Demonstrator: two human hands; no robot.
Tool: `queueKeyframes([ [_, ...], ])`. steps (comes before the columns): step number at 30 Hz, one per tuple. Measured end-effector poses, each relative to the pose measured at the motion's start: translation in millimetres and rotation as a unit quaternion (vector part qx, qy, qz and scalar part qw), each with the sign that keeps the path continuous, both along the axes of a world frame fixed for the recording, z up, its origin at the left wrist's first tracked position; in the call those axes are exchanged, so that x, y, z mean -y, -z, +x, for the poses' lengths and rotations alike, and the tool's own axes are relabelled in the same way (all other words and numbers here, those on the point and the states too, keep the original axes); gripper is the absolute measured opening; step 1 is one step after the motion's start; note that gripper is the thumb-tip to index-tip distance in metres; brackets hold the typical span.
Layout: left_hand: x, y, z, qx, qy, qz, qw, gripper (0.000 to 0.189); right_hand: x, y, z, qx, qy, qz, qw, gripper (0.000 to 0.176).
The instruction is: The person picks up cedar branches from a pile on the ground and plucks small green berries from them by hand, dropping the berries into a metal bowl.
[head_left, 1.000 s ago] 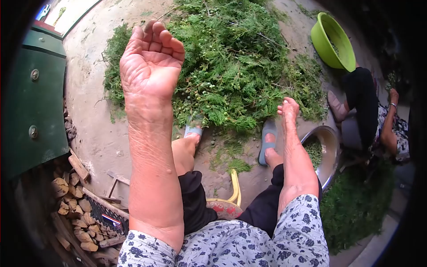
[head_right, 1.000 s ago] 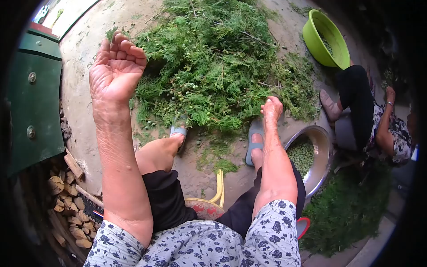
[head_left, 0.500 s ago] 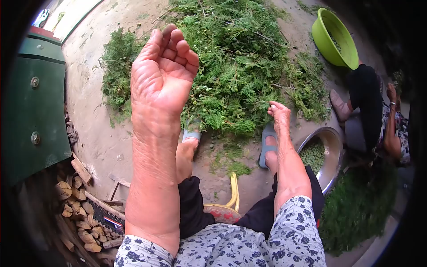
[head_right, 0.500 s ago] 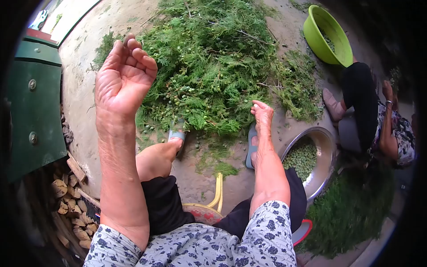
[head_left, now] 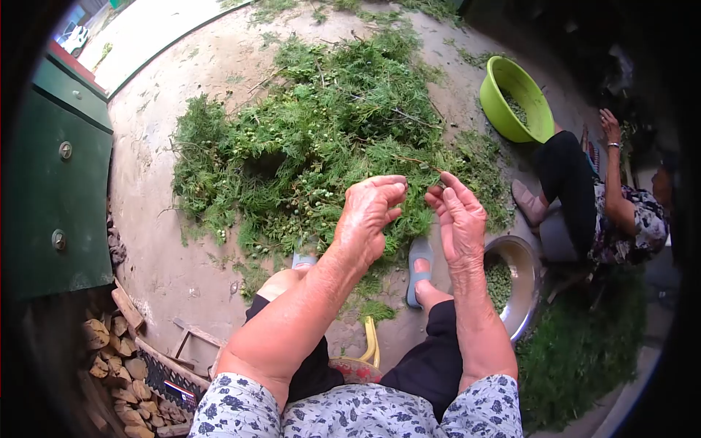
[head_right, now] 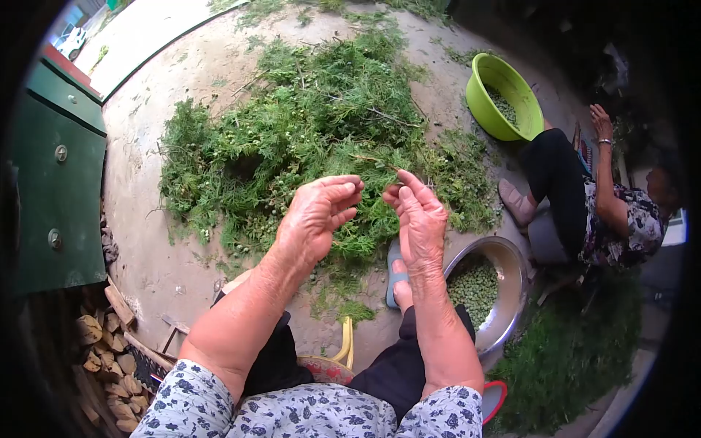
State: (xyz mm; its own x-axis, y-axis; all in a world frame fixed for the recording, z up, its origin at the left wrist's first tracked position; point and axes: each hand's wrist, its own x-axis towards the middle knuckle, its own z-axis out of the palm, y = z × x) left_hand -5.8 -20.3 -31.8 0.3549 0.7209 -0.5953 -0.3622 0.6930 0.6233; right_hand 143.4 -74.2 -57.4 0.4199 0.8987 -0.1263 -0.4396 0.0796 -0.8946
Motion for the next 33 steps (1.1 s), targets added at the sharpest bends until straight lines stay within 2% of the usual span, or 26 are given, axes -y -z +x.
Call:
queueKeyframes([
  [2, 7.2, -4.4, 7.2, 0.007, -0.004, 0.036, 0.999, 0.030, 5.2, -16.6, -21.5, -0.035, -0.008, 0.016, 0.999, 0.028],
  [4, 7.0, -6.9, 10.0, 0.013, -0.028, 0.071, 0.997, 0.024, 11.2, -15.8, -32.5, -0.029, -0.026, 0.029, 0.999, 0.027],
  [6, 2.8, -3.2, 8.0, 0.096, -0.018, 0.086, 0.991, 0.014, 15.1, -15.9, -41.1, 0.234, -0.026, 0.010, 0.972, 0.027],
  [8, 0.0, -3.7, 5.4, 0.102, -0.018, 0.072, 0.992, 0.012, 16.9, -22.6, -46.2, 0.239, -0.008, 0.002, 0.971, 0.027],
  [11, -3.2, -1.0, 4.3, 0.101, -0.022, 0.109, 0.989, 0.010, 16.6, -23.2, -45.2, 0.363, -0.025, -0.007, 0.931, 0.026],
  [12, -4.0, -1.9, 4.6, 0.100, -0.018, 0.111, 0.989, 0.010, 16.5, -24.7, -41.4, 0.362, -0.022, -0.007, 0.932, 0.026],
  [14, -4.7, -7.0, 5.1, 0.108, -0.014, 0.126, 0.986, 0.015, 19.4, -32.5, -32.0, 0.316, -0.082, -0.023, 0.945, 0.022],
  [15, -5.8, -9.8, 5.5, 0.093, -0.015, 0.128, 0.987, 0.019, 18.8, -39.1, -31.2, 0.234, -0.038, -0.067, 0.969, 0.017],
  [16, -6.8, -12.4, 5.4, 0.091, -0.013, 0.123, 0.988, 0.018, 17.0, -44.8, -26.5, 0.215, 0.010, -0.082, 0.973, 0.013],
  [18, -5.4, -16.8, 7.7, 0.077, 0.014, 0.187, 0.979, 0.019, 11.7, -48.4, -14.6, 0.323, 0.111, -0.045, 0.939, 0.011],
  [20, -3.5, -16.0, 10.3, 0.039, 0.044, 0.231, 0.971, 0.019, 8.2, -58.7, -9.4, 0.342, 0.128, -0.033, 0.930, 0.011],
  [22, -0.7, -14.4, 12.9, 0.000, 0.073, 0.273, 0.959, 0.018, 3.7, -62.9, -8.7, 0.456, 0.105, 0.074, 0.881, 0.014],
  [24, 1.8, -13.6, 14.5, -0.037, 0.106, 0.307, 0.945, 0.018, 3.8, -65.2, -10.3, 0.437, 0.089, 0.062, 0.893, 0.017],
  [26, 3.1, -7.2, 16.4, -0.028, 0.103, 0.301, 0.948, 0.018, 4.3, -59.3, -7.3, 0.447, 0.018, 0.052, 0.893, 0.019],
  [31, 6.1, -12.2, 22.7, 0.000, 0.076, 0.285, 0.956, 0.017, 7.2, -54.2, -7.0, 0.439, 0.049, 0.052, 0.896, 0.019],
  [33, 5.9, -7.3, 23.4, -0.025, 0.075, 0.303, 0.950, 0.015, 6.8, -50.7, -4.2, 0.478, 0.076, 0.071, 0.872, 0.018],
])
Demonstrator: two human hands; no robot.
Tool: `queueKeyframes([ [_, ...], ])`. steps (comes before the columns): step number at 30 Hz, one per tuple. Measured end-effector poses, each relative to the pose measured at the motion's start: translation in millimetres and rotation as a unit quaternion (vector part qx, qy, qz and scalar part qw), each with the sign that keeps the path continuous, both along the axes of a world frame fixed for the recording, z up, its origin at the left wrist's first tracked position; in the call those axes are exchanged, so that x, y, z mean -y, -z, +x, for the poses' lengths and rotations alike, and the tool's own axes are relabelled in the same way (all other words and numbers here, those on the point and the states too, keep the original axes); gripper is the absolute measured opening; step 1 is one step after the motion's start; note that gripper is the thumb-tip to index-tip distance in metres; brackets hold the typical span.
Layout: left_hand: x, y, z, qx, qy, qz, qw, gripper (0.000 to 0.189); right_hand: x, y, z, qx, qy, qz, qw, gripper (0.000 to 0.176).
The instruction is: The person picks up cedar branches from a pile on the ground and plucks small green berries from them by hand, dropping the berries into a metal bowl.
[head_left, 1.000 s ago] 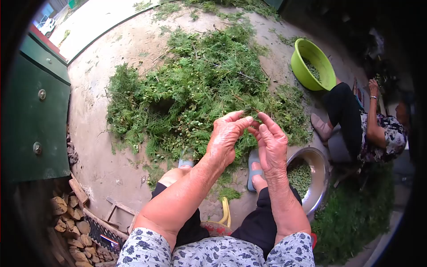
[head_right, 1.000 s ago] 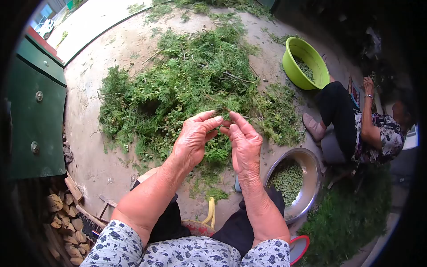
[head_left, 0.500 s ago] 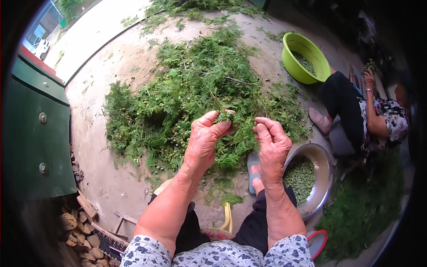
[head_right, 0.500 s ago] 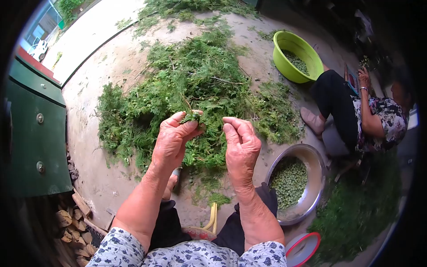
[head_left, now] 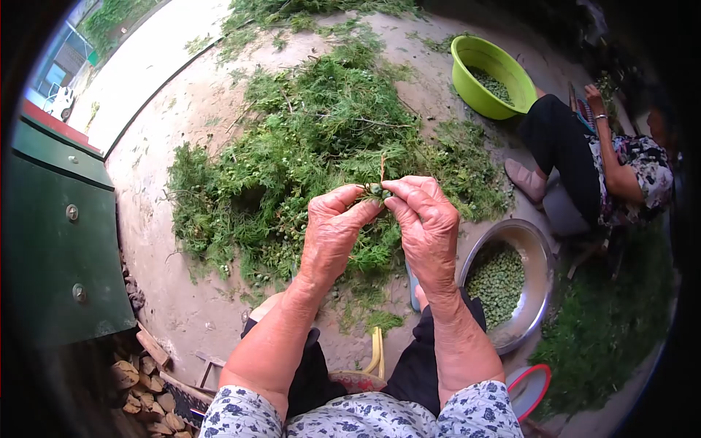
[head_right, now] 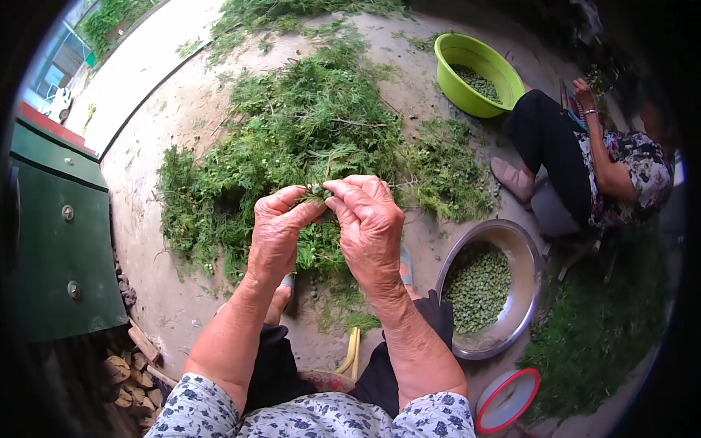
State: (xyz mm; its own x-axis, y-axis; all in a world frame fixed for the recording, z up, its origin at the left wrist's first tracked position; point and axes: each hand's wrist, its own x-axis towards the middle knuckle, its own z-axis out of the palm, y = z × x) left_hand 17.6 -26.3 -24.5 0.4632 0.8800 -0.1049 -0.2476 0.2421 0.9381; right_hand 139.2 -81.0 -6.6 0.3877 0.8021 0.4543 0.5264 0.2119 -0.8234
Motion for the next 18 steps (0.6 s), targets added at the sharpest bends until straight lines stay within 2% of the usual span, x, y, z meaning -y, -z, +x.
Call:
queueKeyframes([
  [4, 2.2, -3.8, 2.8, -0.025, -0.005, 0.024, 0.999, 0.012, 1.8, -0.8, 1.1, 0.090, 0.021, 0.027, 0.995, 0.017],
  [6, 5.7, -8.9, 4.5, -0.046, -0.011, 0.021, 0.999, 0.012, 2.7, 1.7, -3.7, -0.008, 0.050, 0.016, 0.999, 0.015],
  [7, 7.0, -10.5, 5.8, -0.046, -0.012, 0.021, 0.999, 0.012, 2.4, 0.8, -2.1, -0.008, 0.049, 0.016, 0.999, 0.015],
  [8, 8.4, -11.7, 7.4, -0.044, -0.032, 0.019, 0.998, 0.011, 2.4, -0.9, 1.7, -0.180, 0.032, -0.016, 0.983, 0.015],
  [9, 9.1, -12.2, 8.0, -0.042, -0.052, 0.017, 0.998, 0.011, 2.4, -3.0, 5.6, -0.346, 0.013, -0.048, 0.937, 0.015],
  [10, 7.9, -11.4, 6.7, -0.042, -0.052, 0.017, 0.998, 0.011, 1.2, -6.0, 9.6, -0.445, -0.046, -0.030, 0.894, 0.018],
  [11, 5.8, -10.0, 4.5, -0.062, -0.047, 0.047, 0.996, 0.011, 2.4, -8.0, 11.2, -0.445, -0.047, -0.031, 0.894, 0.018],
  [13, 4.1, -10.3, 3.0, -0.081, -0.042, 0.078, 0.993, 0.010, 5.0, -10.3, 12.4, -0.539, -0.131, -0.028, 0.831, 0.021],
  [15, 4.7, -14.5, 2.8, -0.101, -0.036, 0.099, 0.989, 0.011, 5.1, -5.4, 12.2, -0.550, -0.130, -0.034, 0.824, 0.019],
  [17, 5.7, -18.2, 4.1, -0.132, -0.041, 0.136, 0.981, 0.011, 5.2, -2.8, 14.0, -0.508, -0.100, -0.015, 0.855, 0.017],
  [18, 6.4, -18.9, 4.1, -0.164, -0.046, 0.173, 0.970, 0.011, 6.7, -8.1, 14.1, -0.448, -0.047, -0.008, 0.893, 0.015],
])
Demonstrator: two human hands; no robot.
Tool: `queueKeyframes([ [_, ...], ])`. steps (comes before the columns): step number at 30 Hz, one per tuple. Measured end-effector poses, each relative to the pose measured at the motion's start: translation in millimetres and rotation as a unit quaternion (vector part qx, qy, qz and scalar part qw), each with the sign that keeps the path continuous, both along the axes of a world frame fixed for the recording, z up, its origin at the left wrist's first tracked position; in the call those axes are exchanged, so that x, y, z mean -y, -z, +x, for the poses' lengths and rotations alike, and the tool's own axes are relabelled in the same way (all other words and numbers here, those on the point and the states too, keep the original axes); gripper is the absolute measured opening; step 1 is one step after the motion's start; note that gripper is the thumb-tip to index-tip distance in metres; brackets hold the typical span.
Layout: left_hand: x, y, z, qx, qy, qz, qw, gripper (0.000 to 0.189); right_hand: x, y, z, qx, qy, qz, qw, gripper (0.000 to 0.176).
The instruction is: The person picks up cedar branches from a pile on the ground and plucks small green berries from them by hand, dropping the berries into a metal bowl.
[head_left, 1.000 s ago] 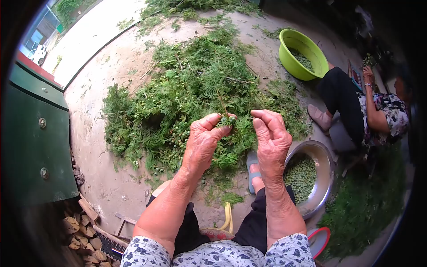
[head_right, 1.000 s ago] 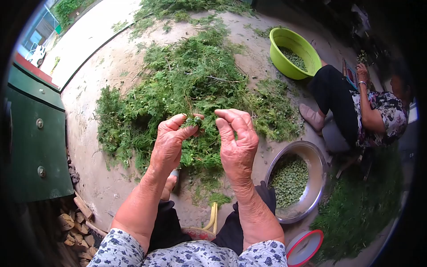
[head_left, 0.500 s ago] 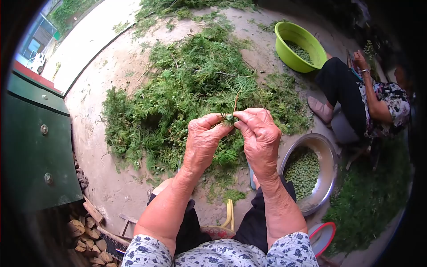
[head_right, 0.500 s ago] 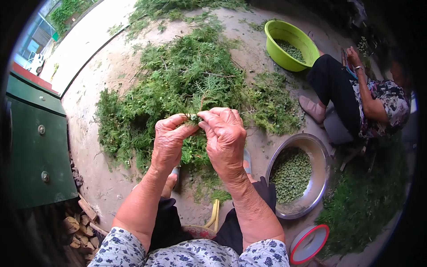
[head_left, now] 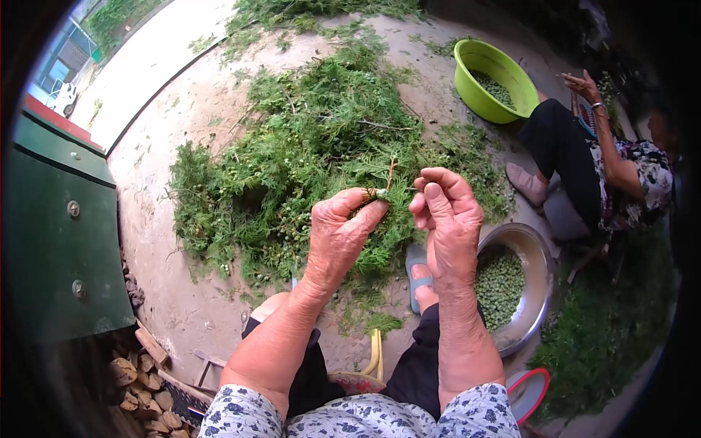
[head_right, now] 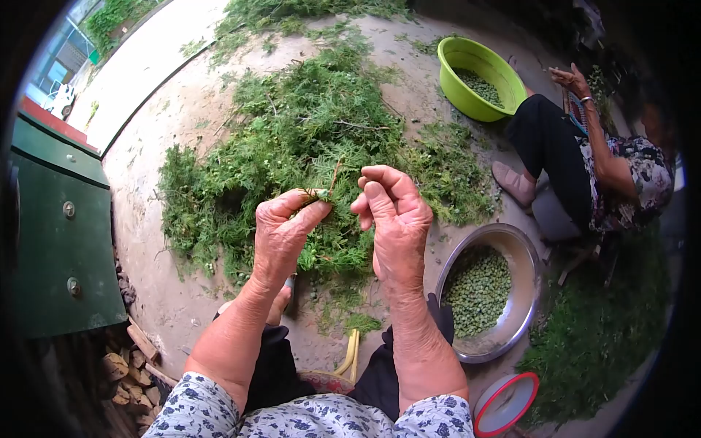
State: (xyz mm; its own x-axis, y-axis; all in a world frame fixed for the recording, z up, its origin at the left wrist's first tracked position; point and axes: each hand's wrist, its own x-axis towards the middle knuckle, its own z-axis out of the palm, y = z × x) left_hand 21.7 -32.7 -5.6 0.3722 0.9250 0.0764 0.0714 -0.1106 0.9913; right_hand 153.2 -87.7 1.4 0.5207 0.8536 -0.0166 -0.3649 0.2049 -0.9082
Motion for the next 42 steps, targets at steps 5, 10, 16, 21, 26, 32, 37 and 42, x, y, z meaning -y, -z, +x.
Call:
queueKeyframes([
  [5, 0.9, 7.1, 0.2, -0.036, -0.011, 0.088, 0.995, 0.012, -2.2, -1.6, -1.8, 0.402, -0.010, 0.001, 0.915, 0.020],
  [10, -1.7, 13.7, 0.4, -0.053, -0.023, 0.221, 0.974, 0.017, -2.6, 1.4, -8.6, 0.411, -0.041, -0.024, 0.910, 0.016],
  [16, -1.9, 8.3, -1.6, -0.077, 0.011, 0.223, 0.972, 0.017, -2.4, 6.9, -12.2, 0.316, -0.057, -0.082, 0.944, 0.010],
  [21, -1.9, 10.9, -0.9, -0.071, 0.026, 0.204, 0.976, 0.013, -0.2, 2.4, -14.7, 0.095, -0.098, -0.151, 0.979, 0.011],
  [26, -1.0, 8.9, -0.6, 0.026, 0.024, 0.002, 0.999, 0.010, 0.6, 8.1, -5.0, -0.150, -0.105, -0.045, 0.982, 0.014],
  [32, -8.6, 13.9, -6.0, 0.259, 0.018, -0.310, 0.915, 0.016, -3.5, 11.2, 5.5, -0.234, -0.067, -0.004, 0.970, 0.009],
  [37, -9.6, 19.3, -4.1, 0.314, 0.040, -0.334, 0.888, 0.017, -2.7, 8.6, -9.8, -0.123, -0.120, -0.082, 0.982, 0.022],
  [42, -5.4, 17.6, -1.1, 0.293, 0.045, -0.290, 0.910, 0.014, -0.1, 8.6, -16.8, -0.040, -0.091, -0.096, 0.990, 0.013],
])
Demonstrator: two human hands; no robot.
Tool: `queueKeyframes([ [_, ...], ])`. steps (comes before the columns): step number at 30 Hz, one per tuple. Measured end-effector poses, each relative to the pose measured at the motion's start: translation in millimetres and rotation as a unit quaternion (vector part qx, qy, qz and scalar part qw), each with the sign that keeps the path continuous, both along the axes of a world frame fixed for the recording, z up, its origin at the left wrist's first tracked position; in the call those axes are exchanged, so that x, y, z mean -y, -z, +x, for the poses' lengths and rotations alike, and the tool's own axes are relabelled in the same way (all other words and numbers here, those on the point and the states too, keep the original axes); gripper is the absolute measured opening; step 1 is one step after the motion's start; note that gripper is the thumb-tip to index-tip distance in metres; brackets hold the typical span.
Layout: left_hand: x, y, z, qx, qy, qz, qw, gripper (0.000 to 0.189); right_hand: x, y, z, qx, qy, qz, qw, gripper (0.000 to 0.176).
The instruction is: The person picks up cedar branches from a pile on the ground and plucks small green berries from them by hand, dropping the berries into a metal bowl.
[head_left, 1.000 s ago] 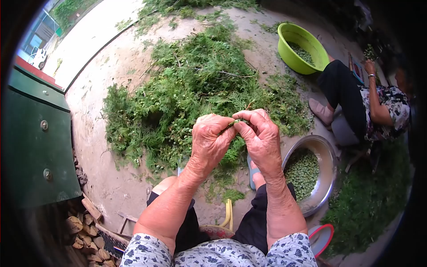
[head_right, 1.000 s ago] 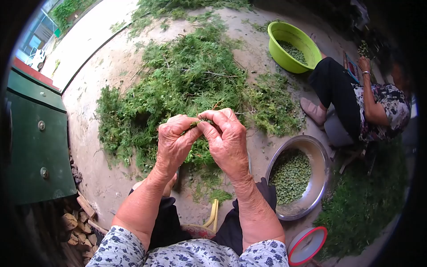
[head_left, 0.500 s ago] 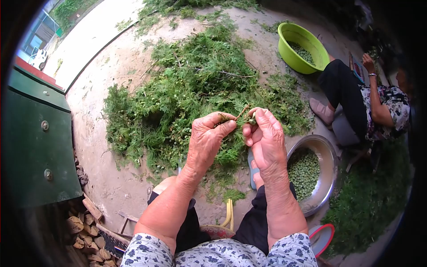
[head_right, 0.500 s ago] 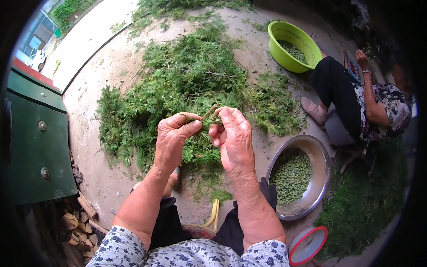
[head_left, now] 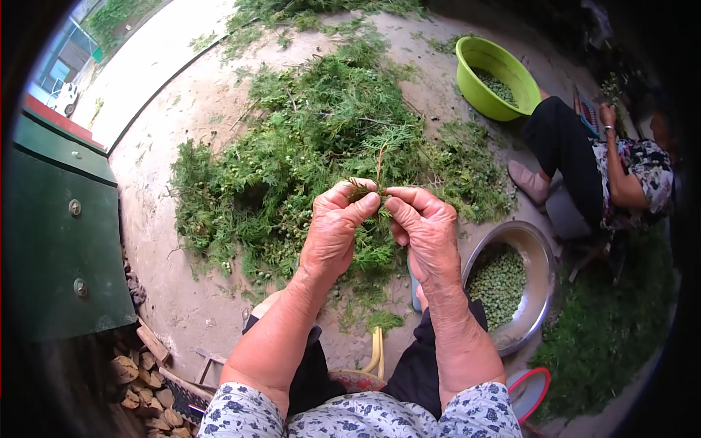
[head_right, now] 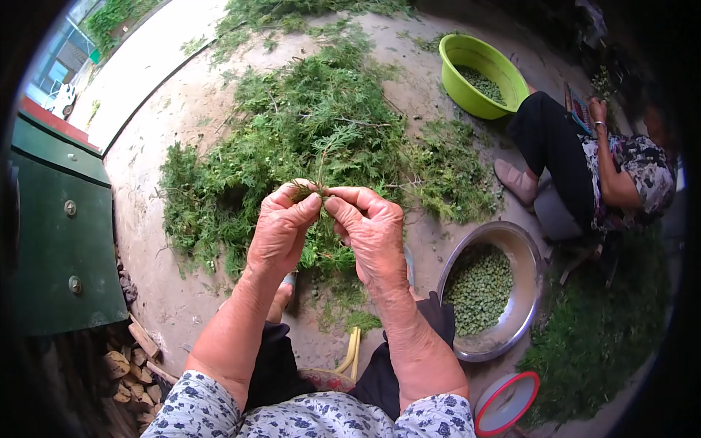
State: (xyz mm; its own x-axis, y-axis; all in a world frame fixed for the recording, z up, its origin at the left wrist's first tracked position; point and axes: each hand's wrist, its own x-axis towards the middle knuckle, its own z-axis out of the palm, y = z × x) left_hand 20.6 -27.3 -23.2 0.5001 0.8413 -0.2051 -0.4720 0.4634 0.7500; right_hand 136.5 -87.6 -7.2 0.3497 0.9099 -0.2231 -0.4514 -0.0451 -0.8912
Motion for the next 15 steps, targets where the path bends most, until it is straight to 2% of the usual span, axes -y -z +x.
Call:
queueKeyframes([
  [1, 1.6, 0.9, 1.6, -0.021, -0.018, 0.034, 0.999, 0.013, 0.7, 0.2, -1.2, -0.002, 0.000, -0.003, 1.000, 0.013],
  [2, 4.0, 1.7, 2.6, -0.043, -0.036, 0.068, 0.996, 0.012, 1.1, 0.6, -2.7, 0.057, 0.013, -0.006, 0.998, 0.013],
  [3, 4.9, 1.8, 2.9, -0.045, -0.037, 0.067, 0.996, 0.012, 0.3, 0.3, -3.4, 0.117, 0.026, -0.007, 0.993, 0.013],
  [7, 8.1, 1.3, 5.7, -0.078, -0.085, 0.100, 0.988, 0.013, -3.6, 0.7, -2.1, 0.191, -0.003, -0.002, 0.982, 0.013],
  [8, 7.3, 3.1, 6.7, -0.044, -0.094, 0.068, 0.992, 0.013, -3.0, -3.7, -1.4, 0.120, -0.022, -0.017, 0.992, 0.014],
  [9, 6.6, 4.0, 7.1, -0.010, -0.102, 0.036, 0.994, 0.013, -3.3, -4.3, -1.7, 0.120, -0.022, -0.017, 0.992, 0.014],
  [11, 5.8, 1.4, 5.9, -0.016, -0.090, 0.052, 0.994, 0.013, -4.2, -4.6, -2.5, 0.010, -0.027, 0.005, 1.000, 0.015],
  [13, 5.8, 0.2, 4.9, -0.022, -0.077, 0.068, 0.994, 0.014, -3.7, -3.0, -0.3, 0.006, -0.030, 0.010, 0.999, 0.015],
  [15, 6.0, 0.2, 3.8, 0.006, -0.057, 0.018, 0.998, 0.015, -2.7, 0.0, 3.2, 0.001, -0.033, 0.015, 0.999, 0.015],
])
